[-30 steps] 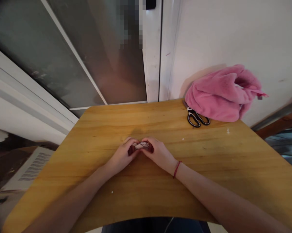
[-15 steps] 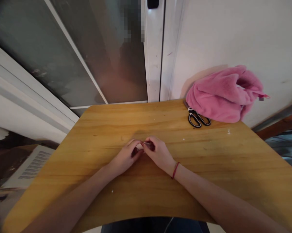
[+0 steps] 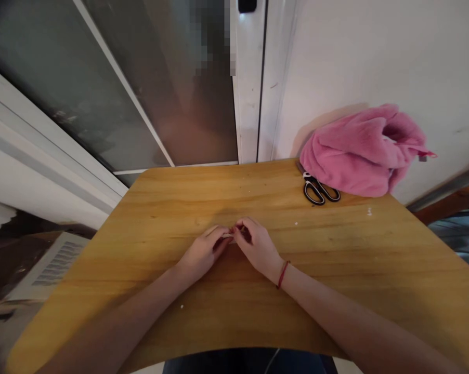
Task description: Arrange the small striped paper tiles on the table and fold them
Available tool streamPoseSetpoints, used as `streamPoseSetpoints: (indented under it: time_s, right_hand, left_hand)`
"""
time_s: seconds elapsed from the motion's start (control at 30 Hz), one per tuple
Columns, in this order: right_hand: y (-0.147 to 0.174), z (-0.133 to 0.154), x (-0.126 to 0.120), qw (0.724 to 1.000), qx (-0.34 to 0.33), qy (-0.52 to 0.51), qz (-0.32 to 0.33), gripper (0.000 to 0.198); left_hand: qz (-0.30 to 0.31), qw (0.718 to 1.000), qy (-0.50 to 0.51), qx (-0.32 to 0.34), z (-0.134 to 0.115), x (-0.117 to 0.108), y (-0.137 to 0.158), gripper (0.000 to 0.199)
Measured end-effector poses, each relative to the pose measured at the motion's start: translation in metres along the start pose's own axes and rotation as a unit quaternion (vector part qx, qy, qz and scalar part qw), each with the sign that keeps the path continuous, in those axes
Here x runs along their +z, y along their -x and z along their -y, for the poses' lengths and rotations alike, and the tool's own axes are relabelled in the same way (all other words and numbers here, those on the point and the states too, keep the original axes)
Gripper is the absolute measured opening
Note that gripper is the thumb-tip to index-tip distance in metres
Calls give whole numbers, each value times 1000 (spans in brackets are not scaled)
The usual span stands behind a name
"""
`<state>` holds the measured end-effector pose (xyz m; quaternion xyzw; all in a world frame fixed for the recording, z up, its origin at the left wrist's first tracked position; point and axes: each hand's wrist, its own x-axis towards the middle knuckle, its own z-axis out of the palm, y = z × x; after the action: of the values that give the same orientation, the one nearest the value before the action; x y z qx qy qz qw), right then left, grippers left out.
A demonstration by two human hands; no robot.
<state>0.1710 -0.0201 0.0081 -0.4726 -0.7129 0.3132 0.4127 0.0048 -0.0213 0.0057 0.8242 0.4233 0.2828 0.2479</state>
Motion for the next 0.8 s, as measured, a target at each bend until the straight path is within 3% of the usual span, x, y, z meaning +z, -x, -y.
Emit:
streamPoseSetpoints:
  time_s: [0.23, 0.6, 0.8]
  right_hand:
    - [0, -1, -4, 999, -12, 48, 2, 12]
    - [0, -11, -8, 988, -15, 156, 5, 13]
    - [-1, -8, -13, 983, -5, 183, 24, 15]
  left_hand:
    - [30, 999, -43, 5, 1, 0, 2, 20]
    - [22, 999, -37, -28, -1, 0, 0, 25]
    - [33, 999, -38, -1, -1, -2, 1, 36]
